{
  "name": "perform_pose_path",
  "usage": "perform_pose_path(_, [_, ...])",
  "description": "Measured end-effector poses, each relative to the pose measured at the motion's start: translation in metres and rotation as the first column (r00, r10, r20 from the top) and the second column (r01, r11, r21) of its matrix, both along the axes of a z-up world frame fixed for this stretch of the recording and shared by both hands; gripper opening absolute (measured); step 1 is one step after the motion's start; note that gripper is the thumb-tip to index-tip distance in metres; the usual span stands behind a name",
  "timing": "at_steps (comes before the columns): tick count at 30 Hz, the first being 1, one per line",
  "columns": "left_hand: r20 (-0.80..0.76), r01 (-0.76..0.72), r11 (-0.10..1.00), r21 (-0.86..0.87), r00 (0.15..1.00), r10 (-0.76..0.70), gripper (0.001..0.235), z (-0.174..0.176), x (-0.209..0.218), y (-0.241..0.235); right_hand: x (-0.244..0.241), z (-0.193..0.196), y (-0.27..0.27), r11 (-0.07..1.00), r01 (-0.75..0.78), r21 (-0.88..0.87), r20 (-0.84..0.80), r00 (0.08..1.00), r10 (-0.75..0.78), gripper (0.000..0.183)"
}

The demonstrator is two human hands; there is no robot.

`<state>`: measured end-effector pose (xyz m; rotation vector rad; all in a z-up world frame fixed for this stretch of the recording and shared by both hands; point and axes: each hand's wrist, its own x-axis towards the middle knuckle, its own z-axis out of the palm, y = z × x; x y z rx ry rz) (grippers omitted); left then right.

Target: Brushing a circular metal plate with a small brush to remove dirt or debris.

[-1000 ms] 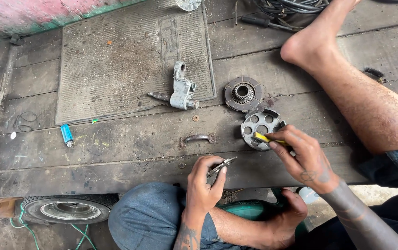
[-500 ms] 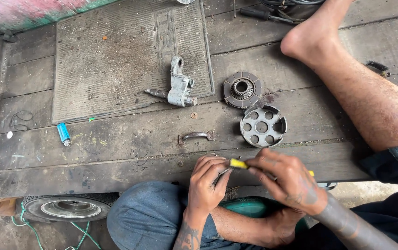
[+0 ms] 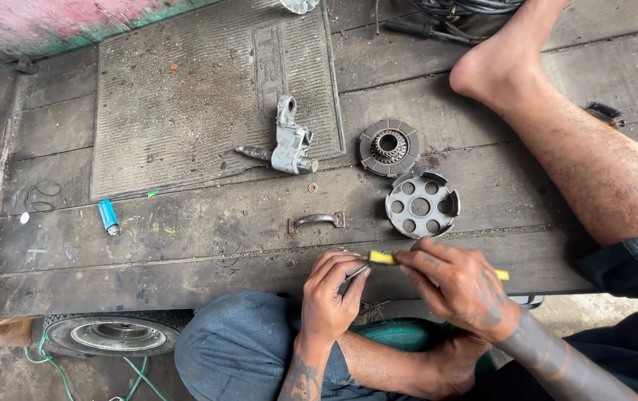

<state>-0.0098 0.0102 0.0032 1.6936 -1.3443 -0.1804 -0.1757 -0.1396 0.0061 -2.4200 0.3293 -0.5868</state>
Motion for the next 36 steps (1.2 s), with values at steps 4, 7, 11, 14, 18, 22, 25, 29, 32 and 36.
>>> perform_pose_path(4, [0.006, 0.002, 1.0, -0.012, 1.0, -0.002, 0.006, -0.0002, 0.0004, -0.0006, -0.0005, -0.0018, 0.001, 0.998, 0.041, -0.041, -0.028, 0.999, -0.042, 0.024])
perform_pose_path(7, [0.002, 0.01, 1.0, -0.012, 1.0, -0.01, 0.005, 0.0025, -0.0012, 0.0003, -0.0002, 0.0021, -0.0011, 0.999, 0.031, -0.03, -0.028, 0.999, -0.032, 0.024])
perform_pose_path(11, [0.0, 0.023, 0.999, -0.026, 1.0, -0.023, 0.004, 0.0035, 0.0, -0.0009, 0.0, 0.0013, 0.0025, 0.999, 0.011, -0.034, -0.025, 1.0, -0.012, 0.024])
perform_pose_path(14, [-0.001, 0.014, 0.999, -0.028, 1.0, -0.014, 0.004, 0.0026, -0.0012, -0.0011, 0.0023, 0.0071, -0.0048, 0.997, 0.046, 0.066, -0.045, 0.998, -0.043, 0.022])
perform_pose_path(18, [-0.006, 0.019, 1.0, -0.023, 1.0, -0.019, 0.005, 0.0041, -0.0014, 0.0, 0.0017, 0.005, 0.0009, 0.998, -0.001, 0.064, -0.023, 1.0, 0.002, 0.023])
perform_pose_path(22, [-0.006, 0.018, 0.999, -0.029, 1.0, -0.019, 0.005, 0.0038, 0.0002, -0.0003, 0.0021, 0.0039, -0.0008, 0.996, -0.005, 0.092, -0.031, 0.999, 0.008, 0.022])
perform_pose_path(25, [-0.005, 0.025, 0.999, -0.025, 1.0, -0.025, 0.005, 0.0029, -0.0018, 0.0014, 0.0013, 0.0032, -0.0019, 0.995, 0.004, 0.096, -0.045, 0.999, 0.0, 0.022])
perform_pose_path(29, [0.009, 0.023, 1.0, -0.021, 1.0, -0.023, 0.004, 0.0006, -0.0006, 0.001, 0.0017, 0.0031, -0.0003, 0.996, -0.009, 0.087, -0.036, 0.999, 0.013, 0.023])
perform_pose_path(32, [0.007, 0.019, 1.0, -0.019, 1.0, -0.019, 0.005, 0.0017, -0.0011, 0.0, 0.0012, 0.0034, -0.0041, 0.994, 0.025, 0.103, -0.073, 0.997, -0.018, 0.021])
perform_pose_path(36, [0.001, 0.023, 1.0, -0.01, 1.0, -0.023, 0.003, 0.0024, -0.0009, 0.0018, 0.0005, 0.0031, 0.0008, 0.995, -0.005, 0.099, -0.032, 0.999, 0.008, 0.023])
